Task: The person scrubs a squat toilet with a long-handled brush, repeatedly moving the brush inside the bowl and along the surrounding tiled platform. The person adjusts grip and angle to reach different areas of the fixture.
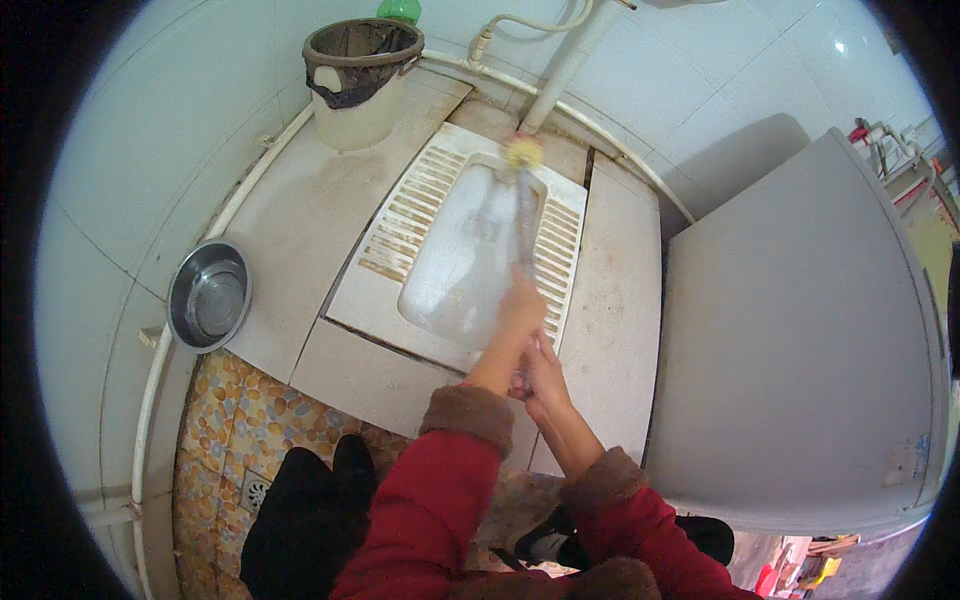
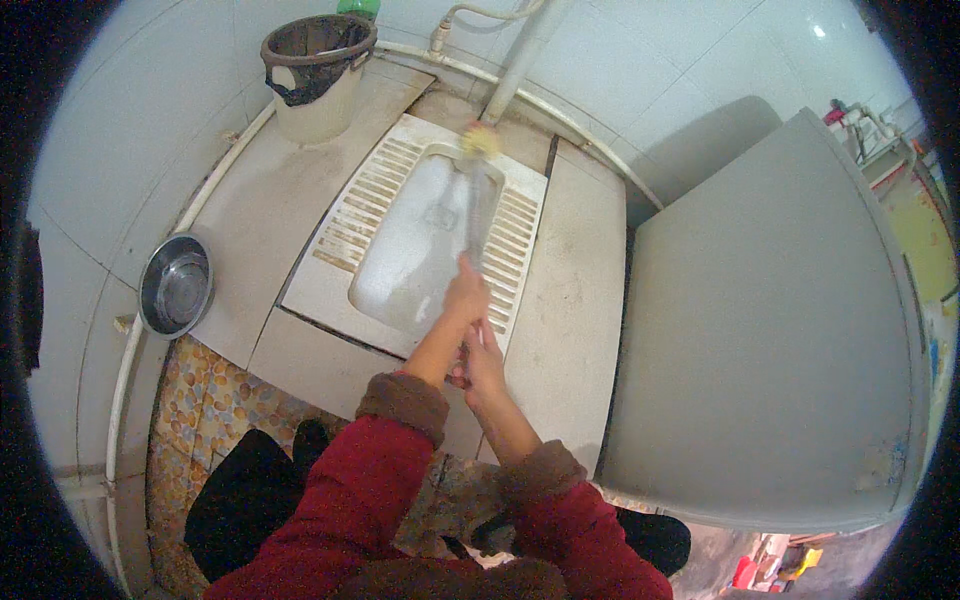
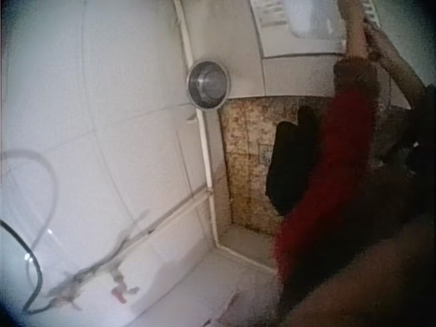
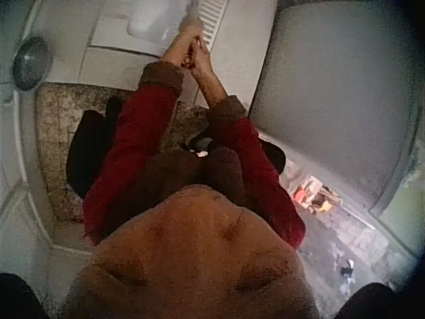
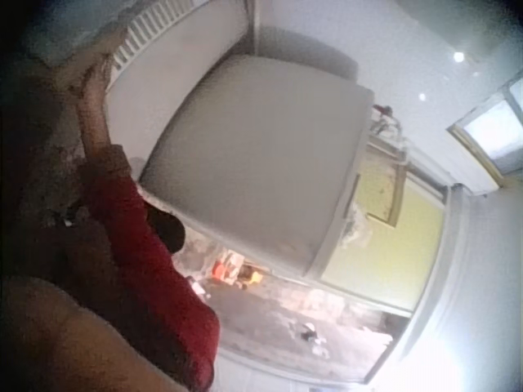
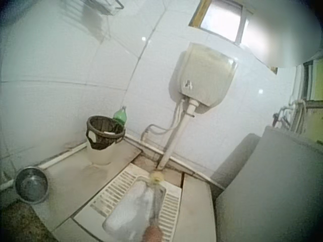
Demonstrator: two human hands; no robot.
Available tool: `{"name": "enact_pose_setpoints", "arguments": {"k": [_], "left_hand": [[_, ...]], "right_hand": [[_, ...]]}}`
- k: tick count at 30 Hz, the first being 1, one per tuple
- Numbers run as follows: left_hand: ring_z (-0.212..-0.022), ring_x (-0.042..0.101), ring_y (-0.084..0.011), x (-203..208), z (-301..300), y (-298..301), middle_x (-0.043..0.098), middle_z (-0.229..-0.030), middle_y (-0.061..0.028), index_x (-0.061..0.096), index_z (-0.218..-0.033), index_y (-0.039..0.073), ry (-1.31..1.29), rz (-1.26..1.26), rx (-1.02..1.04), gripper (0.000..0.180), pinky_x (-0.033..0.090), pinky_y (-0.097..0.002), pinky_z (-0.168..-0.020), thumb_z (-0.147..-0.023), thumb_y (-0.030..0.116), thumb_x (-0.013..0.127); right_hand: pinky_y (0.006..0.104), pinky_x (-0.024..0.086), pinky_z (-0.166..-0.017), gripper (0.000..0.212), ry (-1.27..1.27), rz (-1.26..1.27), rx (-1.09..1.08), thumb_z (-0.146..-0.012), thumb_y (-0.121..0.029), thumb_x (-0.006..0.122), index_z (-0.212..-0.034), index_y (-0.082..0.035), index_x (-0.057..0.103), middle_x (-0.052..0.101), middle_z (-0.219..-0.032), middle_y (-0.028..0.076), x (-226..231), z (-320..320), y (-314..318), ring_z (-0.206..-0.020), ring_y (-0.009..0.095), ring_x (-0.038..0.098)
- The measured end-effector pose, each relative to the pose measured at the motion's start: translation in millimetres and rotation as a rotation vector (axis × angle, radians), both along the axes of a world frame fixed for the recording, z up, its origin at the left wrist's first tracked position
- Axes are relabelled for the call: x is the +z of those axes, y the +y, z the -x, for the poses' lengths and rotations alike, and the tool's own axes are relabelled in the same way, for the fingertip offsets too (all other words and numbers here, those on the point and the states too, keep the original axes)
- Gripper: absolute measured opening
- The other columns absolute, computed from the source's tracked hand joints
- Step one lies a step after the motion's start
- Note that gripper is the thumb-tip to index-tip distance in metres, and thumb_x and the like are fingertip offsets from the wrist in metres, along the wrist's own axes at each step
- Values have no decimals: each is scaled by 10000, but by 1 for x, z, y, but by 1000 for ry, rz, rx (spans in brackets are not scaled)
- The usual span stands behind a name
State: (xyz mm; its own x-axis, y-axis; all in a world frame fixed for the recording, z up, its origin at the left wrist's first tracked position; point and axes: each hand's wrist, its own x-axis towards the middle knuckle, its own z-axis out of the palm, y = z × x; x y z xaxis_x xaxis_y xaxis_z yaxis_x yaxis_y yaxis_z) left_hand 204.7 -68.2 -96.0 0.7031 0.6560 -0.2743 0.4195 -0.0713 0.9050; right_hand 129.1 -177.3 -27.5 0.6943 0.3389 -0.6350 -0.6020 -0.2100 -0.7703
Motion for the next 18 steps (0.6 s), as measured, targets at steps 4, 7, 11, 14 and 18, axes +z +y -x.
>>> {"name": "enact_pose_setpoints", "arguments": {"k": [4,7,11,14,18], "left_hand": [[-1089,629,-502,12,-28,-18,635,-1179,-344,185,-1552,47,-17,-31,-169,727,486,-537,-966,-915,122,528],[-1083,631,-501,9,-20,2,639,-1189,-329,224,-1526,66,-35,-40,-44,684,492,-542,-959,-924,148,539],[-1090,628,-498,-5,4,31,637,-1185,-337,253,-1493,25,-67,13,100,640,492,-545,-958,-935,163,535],[-1070,638,-487,-7,4,16,647,-1153,-321,271,-1464,-2,-77,-87,12,637,498,-532,-941,-917,153,556],[-1046,645,-482,10,-7,-67,655,-1094,-308,274,-1447,-19,-47,-114,-158,686,503,-522,-918,-860,98,609]], "right_hand": [[240,298,-389,459,-98,-184,-38,-1059,-279,469,-1508,-313,378,526,-783,0,14,-7,-7,-493,96,442],[223,287,-374,445,-64,-90,43,-1052,-295,501,-1487,-311,411,518,-771,4,15,-9,5,-475,88,428],[223,299,-377,484,-108,-61,163,-1042,-324,541,-1508,-319,405,499,-760,0,2,-4,19,-473,83,398],[228,315,-387,510,-127,-59,127,-1048,-344,523,-1534,-313,370,501,-768,4,-6,0,5,-488,87,404],[215,301,-392,529,-66,-48,-70,-1056,-324,499,-1555,-293,326,523,-808,-25,2,10,-61,-533,81,441]]}}
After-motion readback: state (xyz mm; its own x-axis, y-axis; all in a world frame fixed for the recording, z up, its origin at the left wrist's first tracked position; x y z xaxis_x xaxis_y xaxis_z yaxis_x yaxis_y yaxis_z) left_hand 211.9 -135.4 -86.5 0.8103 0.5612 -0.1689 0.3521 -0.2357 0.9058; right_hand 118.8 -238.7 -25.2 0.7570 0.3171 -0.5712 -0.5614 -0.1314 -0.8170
